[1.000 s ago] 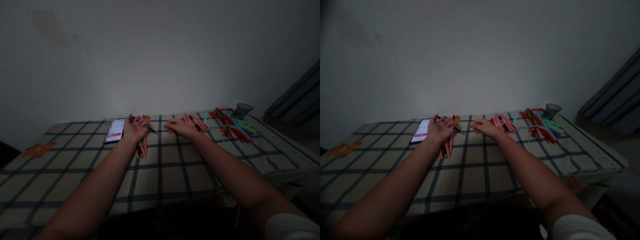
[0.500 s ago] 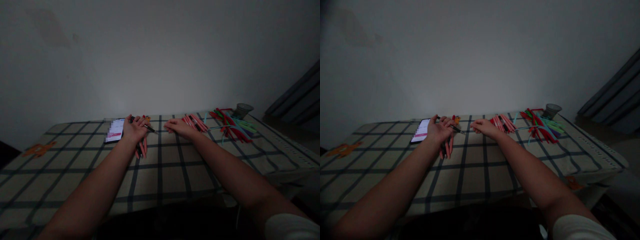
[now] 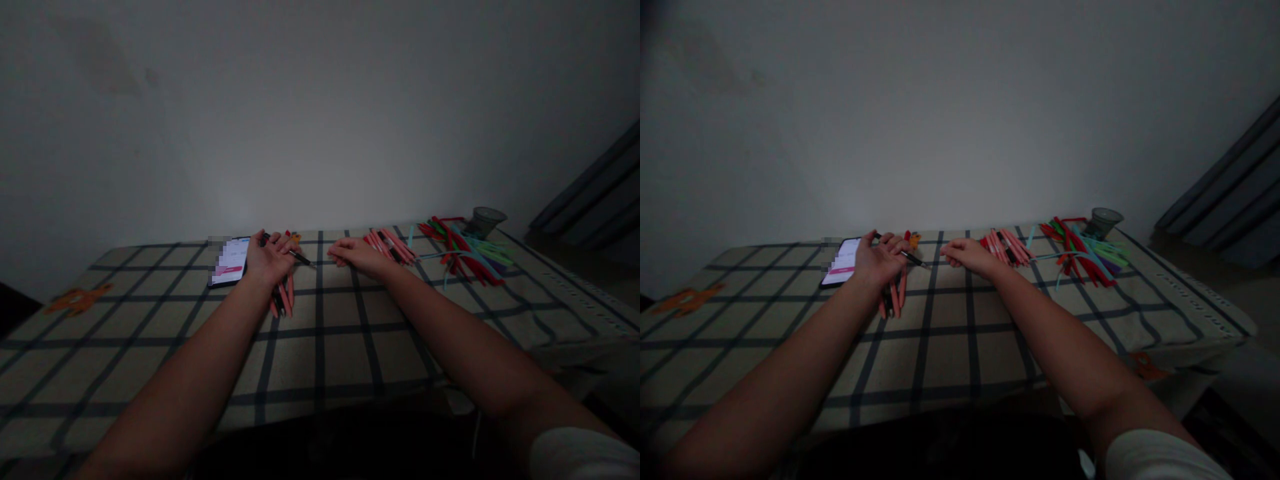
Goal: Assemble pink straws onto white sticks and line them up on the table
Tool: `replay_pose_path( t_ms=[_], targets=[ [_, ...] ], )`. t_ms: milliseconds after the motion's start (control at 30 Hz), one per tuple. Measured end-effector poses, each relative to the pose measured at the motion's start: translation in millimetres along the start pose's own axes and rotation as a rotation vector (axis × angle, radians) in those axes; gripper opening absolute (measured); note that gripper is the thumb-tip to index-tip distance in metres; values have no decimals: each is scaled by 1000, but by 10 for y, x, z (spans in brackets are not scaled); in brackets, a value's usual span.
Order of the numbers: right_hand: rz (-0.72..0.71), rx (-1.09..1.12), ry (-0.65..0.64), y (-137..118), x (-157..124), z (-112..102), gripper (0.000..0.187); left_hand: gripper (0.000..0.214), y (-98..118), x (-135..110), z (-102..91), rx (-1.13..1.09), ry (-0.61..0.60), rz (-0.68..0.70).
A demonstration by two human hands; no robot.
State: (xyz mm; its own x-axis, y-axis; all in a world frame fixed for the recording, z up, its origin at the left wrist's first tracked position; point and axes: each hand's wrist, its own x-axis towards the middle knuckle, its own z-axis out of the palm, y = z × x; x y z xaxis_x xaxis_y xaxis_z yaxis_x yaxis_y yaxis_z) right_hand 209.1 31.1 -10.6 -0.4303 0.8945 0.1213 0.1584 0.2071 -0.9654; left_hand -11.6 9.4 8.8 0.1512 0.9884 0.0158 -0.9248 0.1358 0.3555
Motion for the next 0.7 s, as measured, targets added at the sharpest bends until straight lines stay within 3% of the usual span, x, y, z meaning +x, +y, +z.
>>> replay_pose_path(
  t_ms=[333,567,700],
  targets=[
    [-4,-10,-89,61,18,2,27,39,-37,-39,96,36,17,38],
    [-42,-115,-323,-46,-81,52,37,43,-98,-146,210,106,-52,15],
    [-39,-167,-316,-103,-122,100,34,44,-134,-204,253,148,-76,-26]
  ],
)
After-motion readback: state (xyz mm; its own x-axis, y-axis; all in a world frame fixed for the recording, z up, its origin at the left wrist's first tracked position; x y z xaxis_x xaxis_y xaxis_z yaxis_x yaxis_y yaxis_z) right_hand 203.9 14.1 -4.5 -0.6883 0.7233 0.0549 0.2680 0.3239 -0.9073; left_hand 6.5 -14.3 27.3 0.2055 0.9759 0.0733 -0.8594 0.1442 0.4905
